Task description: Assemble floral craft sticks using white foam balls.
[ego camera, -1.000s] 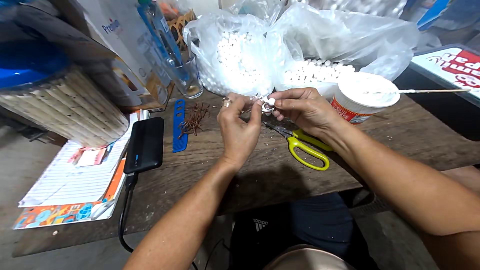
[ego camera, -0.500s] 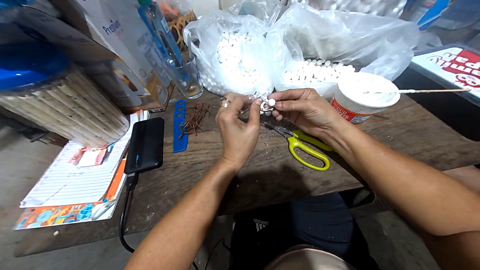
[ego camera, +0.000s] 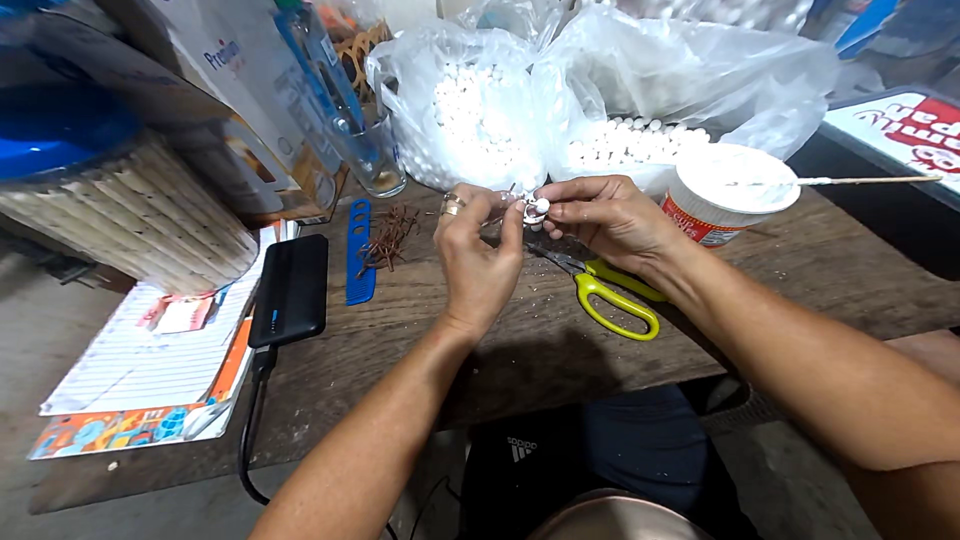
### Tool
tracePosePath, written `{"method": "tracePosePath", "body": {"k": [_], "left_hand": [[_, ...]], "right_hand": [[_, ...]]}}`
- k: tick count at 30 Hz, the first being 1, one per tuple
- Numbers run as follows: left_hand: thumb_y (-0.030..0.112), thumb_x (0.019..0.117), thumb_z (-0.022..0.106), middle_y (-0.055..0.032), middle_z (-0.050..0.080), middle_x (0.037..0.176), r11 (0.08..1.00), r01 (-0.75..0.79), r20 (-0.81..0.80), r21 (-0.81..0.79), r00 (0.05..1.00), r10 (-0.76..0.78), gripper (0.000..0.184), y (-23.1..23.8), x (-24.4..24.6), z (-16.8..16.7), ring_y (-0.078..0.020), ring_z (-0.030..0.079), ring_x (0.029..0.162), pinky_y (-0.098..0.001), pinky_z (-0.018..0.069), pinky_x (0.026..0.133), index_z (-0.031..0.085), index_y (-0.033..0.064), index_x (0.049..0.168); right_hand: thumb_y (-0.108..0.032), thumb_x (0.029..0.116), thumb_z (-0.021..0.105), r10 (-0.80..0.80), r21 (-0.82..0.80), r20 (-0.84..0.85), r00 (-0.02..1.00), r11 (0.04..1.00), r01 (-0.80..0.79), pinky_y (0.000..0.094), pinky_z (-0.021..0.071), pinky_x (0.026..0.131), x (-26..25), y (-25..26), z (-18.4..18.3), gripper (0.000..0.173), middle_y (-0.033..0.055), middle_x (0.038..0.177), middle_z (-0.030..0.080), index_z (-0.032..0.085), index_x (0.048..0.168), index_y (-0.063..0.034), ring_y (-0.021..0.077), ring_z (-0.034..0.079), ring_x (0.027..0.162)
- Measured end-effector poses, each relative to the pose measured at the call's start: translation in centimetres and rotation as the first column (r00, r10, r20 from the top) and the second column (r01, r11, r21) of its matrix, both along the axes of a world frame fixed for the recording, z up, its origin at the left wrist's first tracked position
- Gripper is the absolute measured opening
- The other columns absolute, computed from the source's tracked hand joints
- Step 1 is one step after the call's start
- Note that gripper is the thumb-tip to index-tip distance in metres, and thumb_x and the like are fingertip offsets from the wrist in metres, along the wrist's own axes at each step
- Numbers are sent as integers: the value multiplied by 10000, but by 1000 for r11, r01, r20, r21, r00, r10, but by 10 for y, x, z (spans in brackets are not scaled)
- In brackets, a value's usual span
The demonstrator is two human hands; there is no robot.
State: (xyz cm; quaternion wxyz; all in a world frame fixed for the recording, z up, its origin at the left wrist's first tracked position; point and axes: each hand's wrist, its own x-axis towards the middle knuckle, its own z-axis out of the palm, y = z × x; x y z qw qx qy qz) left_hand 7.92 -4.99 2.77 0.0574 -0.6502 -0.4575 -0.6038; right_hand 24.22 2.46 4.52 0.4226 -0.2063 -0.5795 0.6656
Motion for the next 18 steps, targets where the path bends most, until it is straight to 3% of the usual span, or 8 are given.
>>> {"method": "tracePosePath", "body": {"k": [18], "left_hand": [[47, 905, 684, -94, 622, 878, 1000, 8, -38, -28, 999, -9, 74, 1, -2, -4, -134, 601, 871, -249, 475, 770, 686, 3, 846]], "right_hand": [[96, 934, 598, -120, 87, 41, 992, 989, 116, 210, 603, 650, -3, -9, 2, 176, -11, 795, 732, 734, 961, -13, 51, 683, 661]]}}
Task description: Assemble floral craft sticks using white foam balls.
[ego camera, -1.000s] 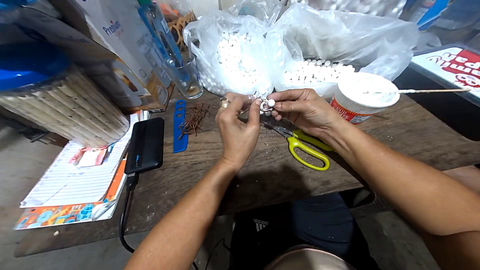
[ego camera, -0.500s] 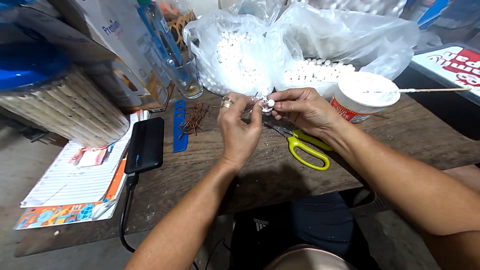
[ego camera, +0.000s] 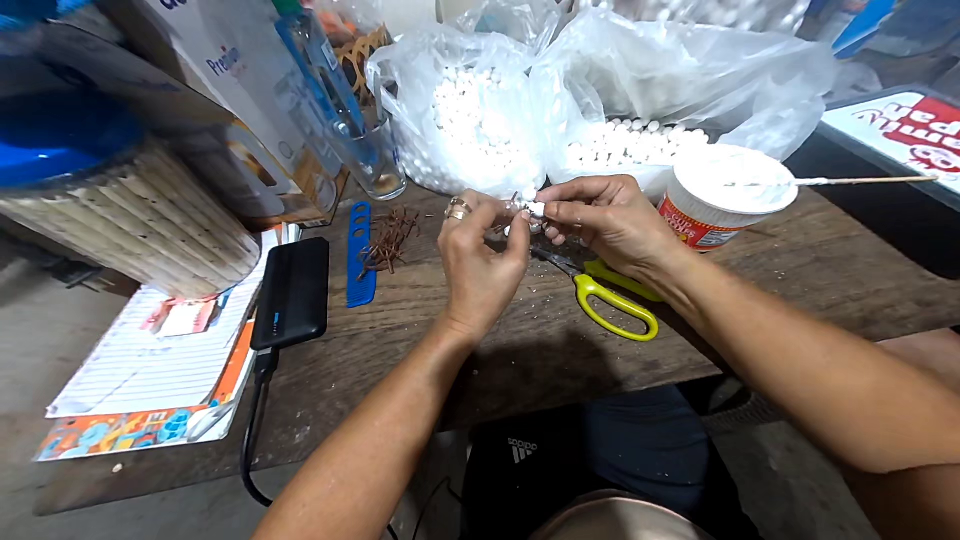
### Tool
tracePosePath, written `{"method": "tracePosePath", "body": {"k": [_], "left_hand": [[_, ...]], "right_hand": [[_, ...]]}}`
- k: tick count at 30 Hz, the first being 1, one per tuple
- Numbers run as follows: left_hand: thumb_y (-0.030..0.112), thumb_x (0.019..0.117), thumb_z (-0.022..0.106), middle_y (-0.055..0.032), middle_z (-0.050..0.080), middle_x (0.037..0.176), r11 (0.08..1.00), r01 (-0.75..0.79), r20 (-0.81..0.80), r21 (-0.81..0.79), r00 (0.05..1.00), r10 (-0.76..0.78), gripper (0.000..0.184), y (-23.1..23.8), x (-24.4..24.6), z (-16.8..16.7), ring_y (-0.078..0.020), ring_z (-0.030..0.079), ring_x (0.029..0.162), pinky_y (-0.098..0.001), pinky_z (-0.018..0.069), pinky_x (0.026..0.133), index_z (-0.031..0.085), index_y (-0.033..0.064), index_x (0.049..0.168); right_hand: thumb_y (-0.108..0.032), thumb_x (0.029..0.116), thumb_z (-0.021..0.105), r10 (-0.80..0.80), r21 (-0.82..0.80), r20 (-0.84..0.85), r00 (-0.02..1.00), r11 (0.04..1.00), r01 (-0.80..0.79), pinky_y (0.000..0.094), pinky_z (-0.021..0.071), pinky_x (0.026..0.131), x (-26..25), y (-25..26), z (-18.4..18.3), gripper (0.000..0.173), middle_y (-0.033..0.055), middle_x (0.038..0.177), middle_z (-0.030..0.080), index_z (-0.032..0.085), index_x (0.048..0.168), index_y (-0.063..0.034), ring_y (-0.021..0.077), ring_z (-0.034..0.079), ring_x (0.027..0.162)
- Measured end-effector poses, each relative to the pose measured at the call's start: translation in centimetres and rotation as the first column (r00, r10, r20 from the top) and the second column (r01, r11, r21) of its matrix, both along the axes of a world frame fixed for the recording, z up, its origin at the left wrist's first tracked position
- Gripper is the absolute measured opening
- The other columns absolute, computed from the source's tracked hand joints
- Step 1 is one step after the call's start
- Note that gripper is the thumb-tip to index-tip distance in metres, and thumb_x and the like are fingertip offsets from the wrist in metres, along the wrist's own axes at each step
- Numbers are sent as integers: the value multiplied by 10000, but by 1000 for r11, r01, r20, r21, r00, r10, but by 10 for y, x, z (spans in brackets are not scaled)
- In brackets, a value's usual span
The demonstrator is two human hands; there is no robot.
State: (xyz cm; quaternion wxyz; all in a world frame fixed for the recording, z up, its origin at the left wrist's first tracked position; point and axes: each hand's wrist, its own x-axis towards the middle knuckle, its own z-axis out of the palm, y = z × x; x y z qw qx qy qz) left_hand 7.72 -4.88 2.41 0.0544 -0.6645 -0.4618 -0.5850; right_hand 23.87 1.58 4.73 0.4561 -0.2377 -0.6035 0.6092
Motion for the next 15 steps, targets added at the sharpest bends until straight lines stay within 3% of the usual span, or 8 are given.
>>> {"method": "tracePosePath", "body": {"k": [5, 15], "left_hand": [[52, 917, 680, -85, 613, 875, 1000, -9, 18, -4, 1000, 9, 87, 0, 1, 0, -120, 593, 868, -230, 472, 775, 677, 0, 847], [40, 921, 654, -86, 606, 872, 1000, 19, 23, -22, 1000, -18, 93, 0, 2, -3, -126, 589, 869, -248, 469, 790, 673, 0, 840]], "right_hand": [[109, 890, 640, -4, 100, 9, 1000, 995, 3, 209, 600, 674, 0, 1, -3, 181, -22, 788, 734, 744, 973, -13, 41, 685, 680], [106, 904, 639, -39, 101, -8, 999, 994, 40, 206, 602, 644, -3, -1, -5, 161, -23, 753, 728, 741, 934, -15, 37, 681, 648]]}}
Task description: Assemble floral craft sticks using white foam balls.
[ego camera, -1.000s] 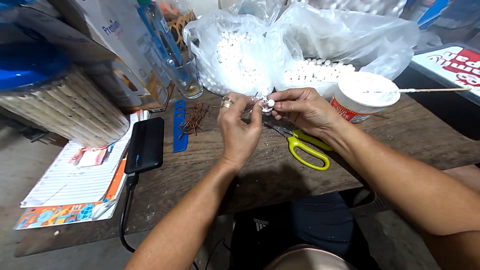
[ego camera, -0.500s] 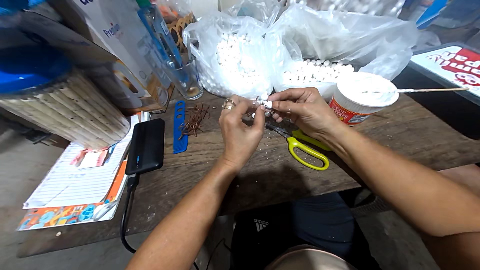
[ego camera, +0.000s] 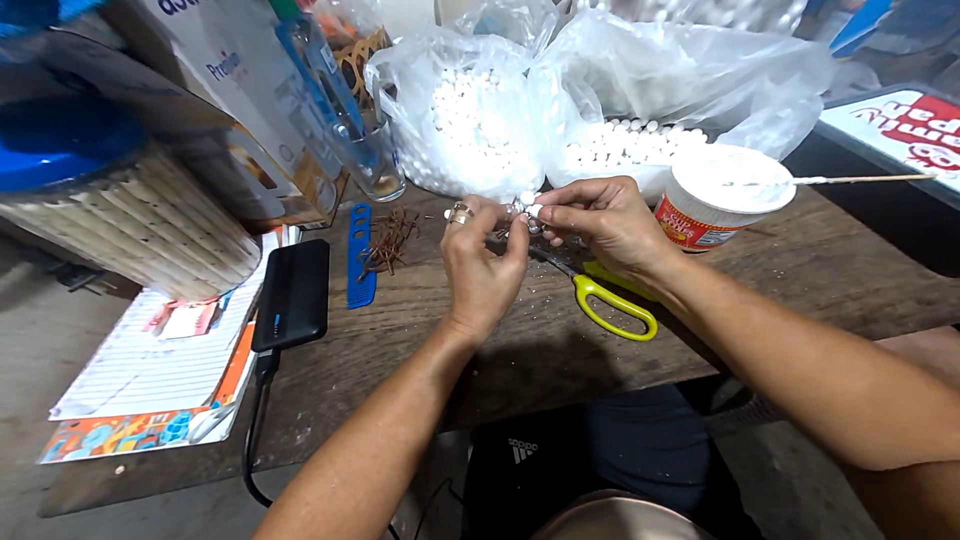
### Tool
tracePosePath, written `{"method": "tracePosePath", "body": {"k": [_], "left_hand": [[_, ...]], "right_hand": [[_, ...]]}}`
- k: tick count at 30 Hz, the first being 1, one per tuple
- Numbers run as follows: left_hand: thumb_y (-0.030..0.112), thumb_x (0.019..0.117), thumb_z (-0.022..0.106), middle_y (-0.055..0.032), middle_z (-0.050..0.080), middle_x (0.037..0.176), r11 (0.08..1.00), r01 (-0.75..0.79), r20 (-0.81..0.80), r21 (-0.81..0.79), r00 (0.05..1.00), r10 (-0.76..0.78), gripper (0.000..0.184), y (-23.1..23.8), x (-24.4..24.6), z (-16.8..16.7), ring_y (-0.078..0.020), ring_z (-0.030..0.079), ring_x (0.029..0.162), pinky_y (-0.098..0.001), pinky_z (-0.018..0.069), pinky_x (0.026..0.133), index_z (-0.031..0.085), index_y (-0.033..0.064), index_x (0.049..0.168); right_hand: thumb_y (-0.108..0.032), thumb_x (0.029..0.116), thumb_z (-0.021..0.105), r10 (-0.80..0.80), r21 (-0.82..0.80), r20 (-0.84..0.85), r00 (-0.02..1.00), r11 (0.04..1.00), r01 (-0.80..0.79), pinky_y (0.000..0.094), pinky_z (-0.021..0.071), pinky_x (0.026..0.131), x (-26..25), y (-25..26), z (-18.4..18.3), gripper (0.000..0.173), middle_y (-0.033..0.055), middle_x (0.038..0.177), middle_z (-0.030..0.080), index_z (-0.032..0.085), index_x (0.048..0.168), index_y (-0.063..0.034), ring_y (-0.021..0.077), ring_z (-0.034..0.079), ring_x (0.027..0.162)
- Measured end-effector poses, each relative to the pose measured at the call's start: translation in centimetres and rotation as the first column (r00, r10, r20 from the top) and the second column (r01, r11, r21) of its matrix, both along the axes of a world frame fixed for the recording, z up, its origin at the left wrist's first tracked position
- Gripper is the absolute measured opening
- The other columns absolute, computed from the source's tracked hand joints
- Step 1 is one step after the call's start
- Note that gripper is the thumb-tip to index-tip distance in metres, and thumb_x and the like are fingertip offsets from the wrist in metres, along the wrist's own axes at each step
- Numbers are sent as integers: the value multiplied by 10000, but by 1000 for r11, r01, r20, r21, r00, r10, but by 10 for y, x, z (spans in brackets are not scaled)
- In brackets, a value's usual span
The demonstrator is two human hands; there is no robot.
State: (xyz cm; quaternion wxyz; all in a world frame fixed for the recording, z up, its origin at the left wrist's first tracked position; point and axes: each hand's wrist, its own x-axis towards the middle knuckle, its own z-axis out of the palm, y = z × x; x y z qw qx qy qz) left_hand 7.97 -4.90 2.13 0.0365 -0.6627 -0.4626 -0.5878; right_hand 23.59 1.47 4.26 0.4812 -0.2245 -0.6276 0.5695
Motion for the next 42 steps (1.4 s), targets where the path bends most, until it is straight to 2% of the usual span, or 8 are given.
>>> {"method": "tracePosePath", "body": {"k": [16, 19, 22, 24, 27, 32, 37, 42], "left_hand": [[14, 925, 645, -74, 613, 863, 999, 50, 39, -18, 998, -49, 105, 0, 1, 0, -77, 589, 834, -190, 468, 755, 674, -14, 828], [12, 941, 647, -68, 617, 889, 992, 109, 141, -70, 985, -98, 88, 0, 0, 2, -38, 590, 795, -149, 480, 692, 680, -24, 867], [43, 994, 618, -2, 621, 991, 949, 268, 412, -166, 893, -180, 63, 0, -2, 8, 5, 593, 792, -141, 505, 667, 674, 19, 978], [74, 1031, 582, 49, 663, 922, 898, 386, 607, -212, 772, -189, 84, -1, -3, 11, -2, 614, 735, -170, 530, 662, 663, 92, 1015], [120, 1083, 498, 23, 713, 880, 799, 553, 794, -238, 584, -168, 156, -2, -5, 17, -28, 658, 686, -166, 551, 624, 637, 136, 1015], [144, 1097, 427, 37, 647, 746, 706, 671, 886, -225, 442, -137, 253, -2, -6, 20, -21, 604, 632, -160, 528, 628, 629, 148, 945], [79, 1088, 414, 20, 659, 767, 688, 701, 922, -189, 369, -122, 265, 0, -2, 21, -25, 610, 635, -152, 530, 629, 652, 95, 973], [-6, 1073, 390, -14, 654, 750, 714, 681, 953, -162, 297, -67, 173, 0, 1, 24, -47, 628, 601, -157, 538, 588, 528, 93, 1038]], "right_hand": [[95, 912, 643, -23, 6, 15, 1000, 1000, 23, 190, 586, 614, -1, -2, -1, 152, -28, 746, 722, 746, 916, -16, 24, 663, 626], [58, 920, 658, -38, 81, 42, 998, 996, 35, 179, 567, 596, 1, -1, 2, 119, -41, 751, 715, 746, 940, -19, 13, 647, 621], [-33, 984, 608, -101, 156, 44, 994, 983, 93, 186, 553, 598, 11, 2, 16, 131, -51, 830, 724, 722, 1048, -28, 11, 642, 655], [-79, 1020, 569, -172, 167, 31, 985, 972, 164, 188, 553, 602, 22, 5, 23, 157, -59, 852, 730, 711, 1078, -46, 14, 653, 675], [-101, 1021, 565, -261, 271, 66, 963, 934, 234, 181, 562, 613, 48, -4, 24, 165, -71, 869, 725, 715, 1081, -67, 6, 654, 686], [-88, 949, 652, -357, 419, 88, 930, 860, 290, 178, 569, 646, 88, -35, -5, 129, -133, 836, 715, 757, 1010, -132, -19, 648, 699], [-57, 932, 666, -237, 356, 240, 941, 924, 142, 150, 539, 614, 53, -33, -4, 116, -65, 827, 709, 740, 1015, -25, -35, 614, 658], [-40, 994, 642, -70, 77, 346, 936, 996, 47, 167, 478, 513, 11, -14, 16, 95, -5, 756, 659, 719, 1028, 6, 5, 552, 557]]}}
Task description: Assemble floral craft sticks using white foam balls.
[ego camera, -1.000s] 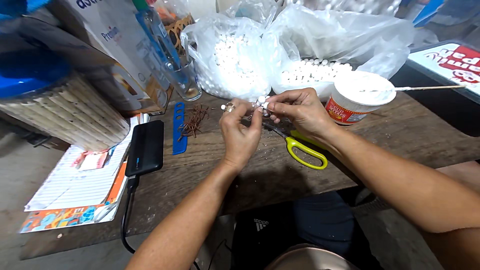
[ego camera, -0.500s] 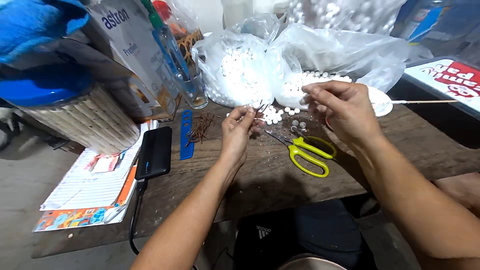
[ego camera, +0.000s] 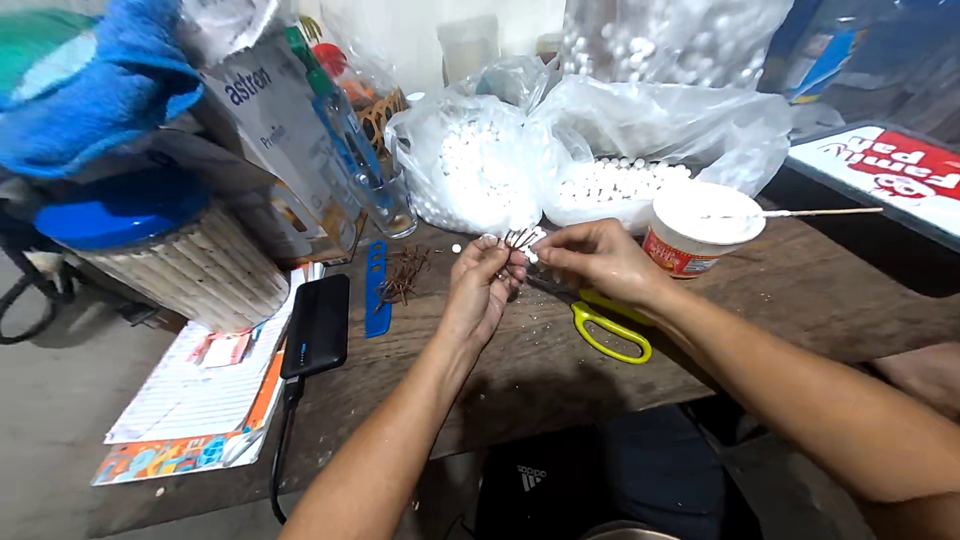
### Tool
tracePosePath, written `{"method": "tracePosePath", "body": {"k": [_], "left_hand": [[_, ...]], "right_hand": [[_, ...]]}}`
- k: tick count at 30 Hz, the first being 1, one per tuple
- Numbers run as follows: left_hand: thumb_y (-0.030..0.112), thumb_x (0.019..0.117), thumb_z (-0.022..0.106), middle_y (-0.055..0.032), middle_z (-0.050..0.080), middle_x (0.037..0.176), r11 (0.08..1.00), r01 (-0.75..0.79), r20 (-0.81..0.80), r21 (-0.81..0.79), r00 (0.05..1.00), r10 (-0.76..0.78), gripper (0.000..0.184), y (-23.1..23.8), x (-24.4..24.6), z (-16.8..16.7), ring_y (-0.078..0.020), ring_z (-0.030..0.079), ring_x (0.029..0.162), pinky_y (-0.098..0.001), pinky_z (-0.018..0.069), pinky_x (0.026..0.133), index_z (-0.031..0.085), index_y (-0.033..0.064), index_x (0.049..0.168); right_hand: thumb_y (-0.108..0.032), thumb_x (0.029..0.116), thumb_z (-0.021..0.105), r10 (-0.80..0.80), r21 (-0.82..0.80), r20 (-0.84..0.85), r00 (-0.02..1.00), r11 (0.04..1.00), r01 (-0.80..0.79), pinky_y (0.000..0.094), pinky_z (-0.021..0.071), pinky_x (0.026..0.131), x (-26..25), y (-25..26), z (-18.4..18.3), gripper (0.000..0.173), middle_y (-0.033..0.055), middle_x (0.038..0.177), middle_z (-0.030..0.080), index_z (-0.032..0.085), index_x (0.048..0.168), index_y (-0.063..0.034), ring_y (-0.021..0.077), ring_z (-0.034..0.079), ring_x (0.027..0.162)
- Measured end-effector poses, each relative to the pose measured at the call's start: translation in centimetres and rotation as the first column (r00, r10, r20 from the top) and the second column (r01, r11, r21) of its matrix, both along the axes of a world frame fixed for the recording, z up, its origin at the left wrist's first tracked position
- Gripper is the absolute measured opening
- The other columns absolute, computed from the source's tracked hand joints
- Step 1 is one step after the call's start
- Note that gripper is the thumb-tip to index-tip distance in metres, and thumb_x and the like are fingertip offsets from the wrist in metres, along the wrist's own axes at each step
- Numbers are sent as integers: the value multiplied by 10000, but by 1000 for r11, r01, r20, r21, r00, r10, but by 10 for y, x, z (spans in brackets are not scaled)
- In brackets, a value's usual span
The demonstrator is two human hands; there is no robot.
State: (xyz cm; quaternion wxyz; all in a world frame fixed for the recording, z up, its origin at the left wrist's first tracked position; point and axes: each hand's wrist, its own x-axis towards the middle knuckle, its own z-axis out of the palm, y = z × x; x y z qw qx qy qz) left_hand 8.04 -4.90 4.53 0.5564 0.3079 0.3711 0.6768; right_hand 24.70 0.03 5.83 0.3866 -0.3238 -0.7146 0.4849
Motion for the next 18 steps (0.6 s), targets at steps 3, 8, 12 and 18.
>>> {"method": "tracePosePath", "body": {"k": [3, 8, 12, 18], "left_hand": [[-28, 1064, 392, -19, 663, 759, 1000, 11, -5, 9, 1000, -11, 188, -1, 3, -1, -44, 627, 594, -157, 536, 580, 531, 90, 1017], [23, 1072, 374, -31, 704, 790, 995, 34, -137, 95, 990, -21, 202, -2, 1, -3, -70, 665, 627, -189, 558, 600, 559, 100, 1048], [114, 1055, 405, -3, 724, 839, 954, 28, -404, 299, 909, 100, 231, -3, 1, -11, -42, 658, 664, -185, 546, 604, 632, 76, 1045], [34, 1028, 560, 31, 675, 806, 913, -66, -502, 403, 818, 281, 126, -4, 6, -13, -28, 655, 692, -202, 577, 676, 662, 31, 955]], "right_hand": [[-15, 990, 632, -9, -107, -118, 993, 994, -4, 166, 505, 517, -11, 1, -4, 83, -17, 753, 667, 714, 980, -14, 11, 579, 562], [3, 970, 648, -43, -18, -210, 977, 999, 40, 155, 496, 516, -13, 0, -11, 104, -37, 732, 676, 736, 925, -28, -5, 567, 556], [-2, 961, 654, -42, 148, -152, 988, 987, 65, 140, 478, 521, -9, 1, -11, 93, -29, 771, 690, 737, 925, -25, -17, 559, 569], [-19, 936, 679, -60, 317, -134, 989, 943, 101, 123, 482, 549, -10, -2, -13, 55, -23, 783, 688, 732, 921, -21, -39, 568, 596]]}}
